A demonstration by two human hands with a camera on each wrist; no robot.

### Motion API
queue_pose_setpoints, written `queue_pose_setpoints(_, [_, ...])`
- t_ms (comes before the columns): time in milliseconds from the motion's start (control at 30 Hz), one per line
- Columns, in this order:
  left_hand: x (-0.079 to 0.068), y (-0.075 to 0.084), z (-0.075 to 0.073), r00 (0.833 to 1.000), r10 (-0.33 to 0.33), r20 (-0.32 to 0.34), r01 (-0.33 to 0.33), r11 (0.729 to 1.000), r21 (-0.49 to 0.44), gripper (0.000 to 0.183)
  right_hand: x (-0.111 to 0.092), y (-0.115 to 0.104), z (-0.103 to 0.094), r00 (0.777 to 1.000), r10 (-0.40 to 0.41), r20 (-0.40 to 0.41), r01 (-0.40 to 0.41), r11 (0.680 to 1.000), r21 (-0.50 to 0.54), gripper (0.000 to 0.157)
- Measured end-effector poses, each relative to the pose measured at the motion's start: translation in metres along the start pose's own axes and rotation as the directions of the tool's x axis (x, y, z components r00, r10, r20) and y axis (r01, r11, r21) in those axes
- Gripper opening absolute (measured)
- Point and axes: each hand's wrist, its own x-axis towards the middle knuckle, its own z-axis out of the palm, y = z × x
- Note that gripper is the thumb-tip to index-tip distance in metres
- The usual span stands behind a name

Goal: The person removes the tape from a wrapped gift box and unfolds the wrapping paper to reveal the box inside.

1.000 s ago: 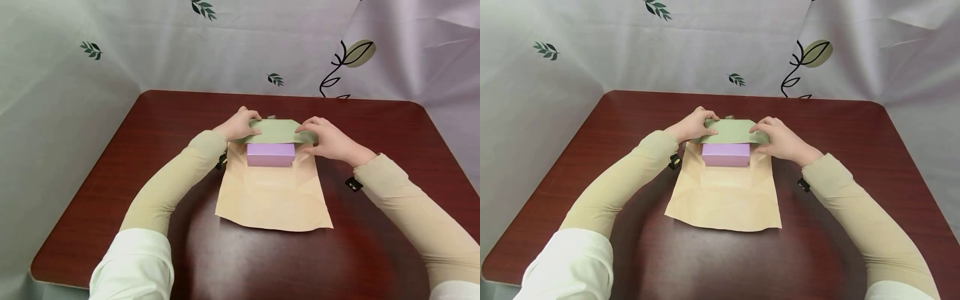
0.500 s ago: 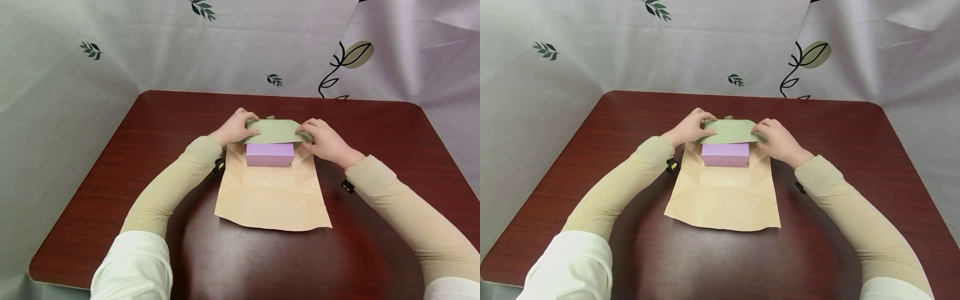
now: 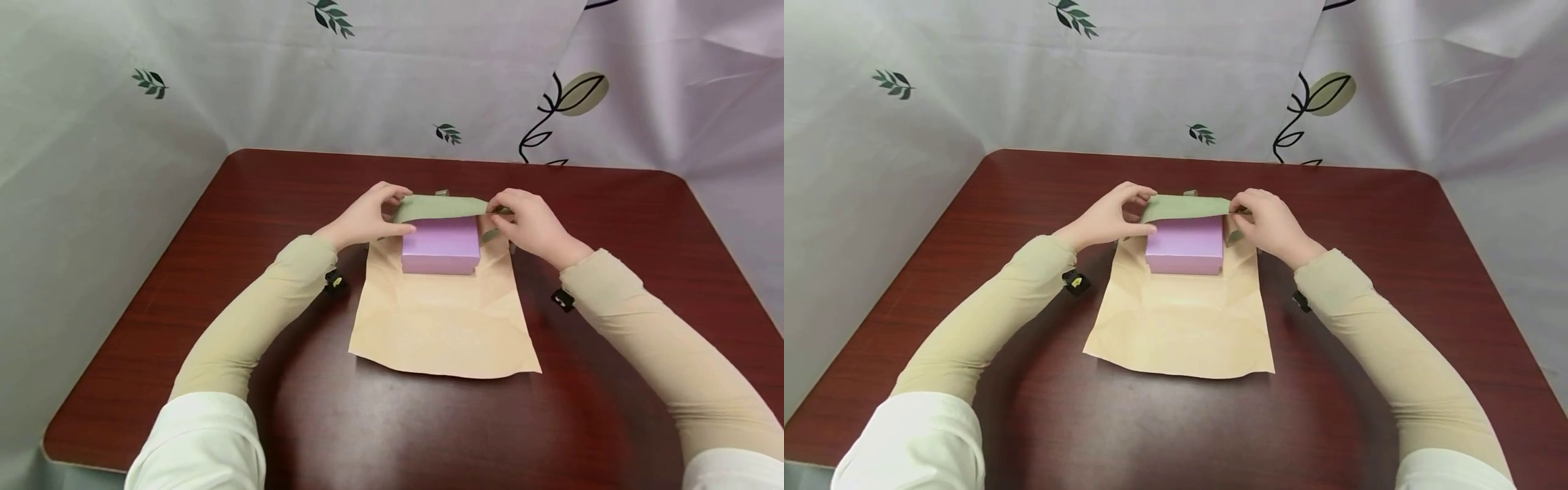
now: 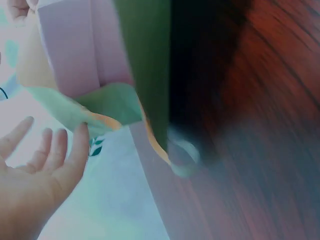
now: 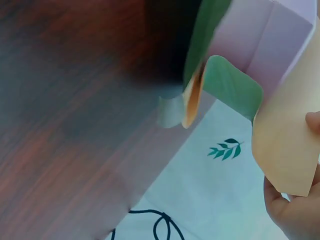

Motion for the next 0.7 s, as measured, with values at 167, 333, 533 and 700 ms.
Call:
queue_pose_setpoints(167, [-0.01,-0.006,-0.005,0.997,0.063,-0.037,-0.062,0.998,0.007,0.059,0.006,-0.002,-0.003,0.998,0.04,-0.041,-0.039,0.999,0.036,0.008])
queue_pose_setpoints(333, [-0.011,-0.009,-0.005,0.987,0.071,-0.142,-0.07,0.997,0.009,0.041,0.014,0.002,-0.006,0.989,0.1,-0.111,-0.093,0.993,0.068,0.007])
queue_pose_setpoints(533, [-0.005,-0.005,-0.009,0.961,0.034,-0.276,-0.045,0.998,-0.033,0.024,0.022,0.008,-0.007,0.94,0.285,-0.186,-0.248,0.948,0.2,0.025])
queue_pose_setpoints(700, [0.008,-0.005,-0.016,0.939,-0.001,-0.344,-0.031,0.996,-0.089,0.024,0.02,0.011,-0.002,0.854,0.48,-0.2,-0.38,0.839,0.39,0.06])
